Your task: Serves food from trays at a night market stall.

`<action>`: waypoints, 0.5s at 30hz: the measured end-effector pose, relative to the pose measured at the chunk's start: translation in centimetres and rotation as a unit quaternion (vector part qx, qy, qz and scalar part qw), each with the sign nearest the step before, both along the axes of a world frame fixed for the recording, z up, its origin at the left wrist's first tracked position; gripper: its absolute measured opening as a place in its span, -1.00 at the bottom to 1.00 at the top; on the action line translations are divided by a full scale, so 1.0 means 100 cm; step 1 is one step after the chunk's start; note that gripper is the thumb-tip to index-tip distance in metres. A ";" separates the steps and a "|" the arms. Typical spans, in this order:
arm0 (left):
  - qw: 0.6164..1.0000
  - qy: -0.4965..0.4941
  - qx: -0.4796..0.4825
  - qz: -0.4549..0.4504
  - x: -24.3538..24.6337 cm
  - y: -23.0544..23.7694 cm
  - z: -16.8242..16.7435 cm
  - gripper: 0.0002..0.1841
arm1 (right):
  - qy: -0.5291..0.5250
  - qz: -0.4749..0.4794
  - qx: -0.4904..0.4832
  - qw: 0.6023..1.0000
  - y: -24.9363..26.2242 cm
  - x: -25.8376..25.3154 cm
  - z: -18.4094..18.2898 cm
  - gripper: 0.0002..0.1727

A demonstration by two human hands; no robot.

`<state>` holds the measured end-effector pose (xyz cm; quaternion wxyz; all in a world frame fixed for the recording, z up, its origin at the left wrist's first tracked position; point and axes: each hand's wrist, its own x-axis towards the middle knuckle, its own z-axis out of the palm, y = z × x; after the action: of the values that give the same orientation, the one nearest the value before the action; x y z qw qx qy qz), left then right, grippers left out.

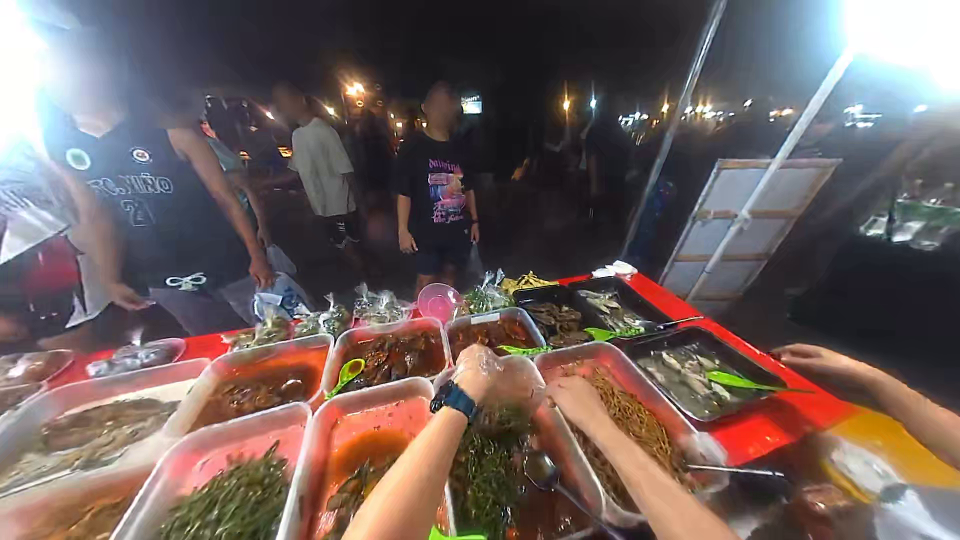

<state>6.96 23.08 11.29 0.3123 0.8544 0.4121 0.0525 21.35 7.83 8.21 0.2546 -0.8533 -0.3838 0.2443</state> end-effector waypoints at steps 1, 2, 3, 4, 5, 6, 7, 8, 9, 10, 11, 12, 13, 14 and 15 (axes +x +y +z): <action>0.998 -0.051 -0.023 0.005 -0.002 0.004 -0.008 -0.68 | 0.007 0.010 0.006 1.000 -0.001 0.002 -0.005 -0.54; 0.996 -0.078 -0.038 0.007 -0.001 0.008 -0.014 -0.69 | 0.007 0.023 -0.009 1.000 0.000 0.005 -0.008 -0.53; 0.995 -0.089 -0.050 0.009 -0.001 0.009 -0.019 -0.68 | 0.005 0.032 -0.024 0.999 -0.001 0.007 -0.010 -0.52; 0.992 -0.105 -0.062 0.016 -0.003 0.010 -0.023 -0.68 | 0.000 0.035 -0.024 0.999 -0.001 0.008 -0.011 -0.51; 0.989 -0.125 -0.076 0.030 -0.003 0.010 -0.025 -0.69 | -0.012 0.034 -0.020 0.999 0.000 0.009 -0.008 -0.50; 0.985 -0.136 -0.092 0.048 -0.004 0.007 -0.029 -0.68 | -0.029 0.035 -0.012 0.999 0.000 0.010 -0.006 -0.50; 0.982 -0.145 -0.106 0.063 -0.005 0.005 -0.032 -0.68 | -0.044 0.038 0.006 0.998 -0.002 0.007 -0.006 -0.51; 0.976 -0.164 -0.122 0.075 -0.007 0.003 -0.036 -0.68 | -0.047 0.045 0.040 0.997 -0.002 0.003 -0.006 -0.43; 0.966 -0.200 -0.145 0.081 -0.009 0.000 -0.039 -0.70 | -0.043 0.055 0.072 0.995 -0.002 -0.002 -0.007 -0.12; 0.959 -0.218 -0.163 0.079 -0.010 -0.004 -0.038 -0.71 | -0.038 0.069 0.080 0.994 0.001 -0.008 -0.006 0.20; 0.959 -0.219 -0.171 0.063 -0.012 -0.008 -0.035 -0.72 | -0.036 0.090 0.069 0.993 0.005 -0.013 -0.005 0.36; 0.962 -0.216 -0.166 0.037 -0.014 -0.012 -0.032 -0.74 | -0.037 0.108 0.065 0.991 0.010 -0.019 -0.005 0.31; 0.962 -0.225 -0.154 0.016 -0.017 -0.015 -0.028 -0.76 | -0.044 0.121 0.077 0.989 0.015 -0.022 -0.005 0.10; 0.954 -0.262 -0.142 0.008 -0.021 -0.019 -0.026 -0.78 | -0.054 0.133 0.097 0.985 0.019 -0.024 -0.001 -0.20; 0.937 -0.324 -0.131 0.017 -0.026 -0.021 -0.025 -0.81 | -0.064 0.146 0.122 0.980 0.022 -0.025 0.006 -0.49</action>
<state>4.37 20.97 8.82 0.5374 0.7351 0.3064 0.2773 18.82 10.00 8.77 0.2932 -0.7649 -0.5464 0.1746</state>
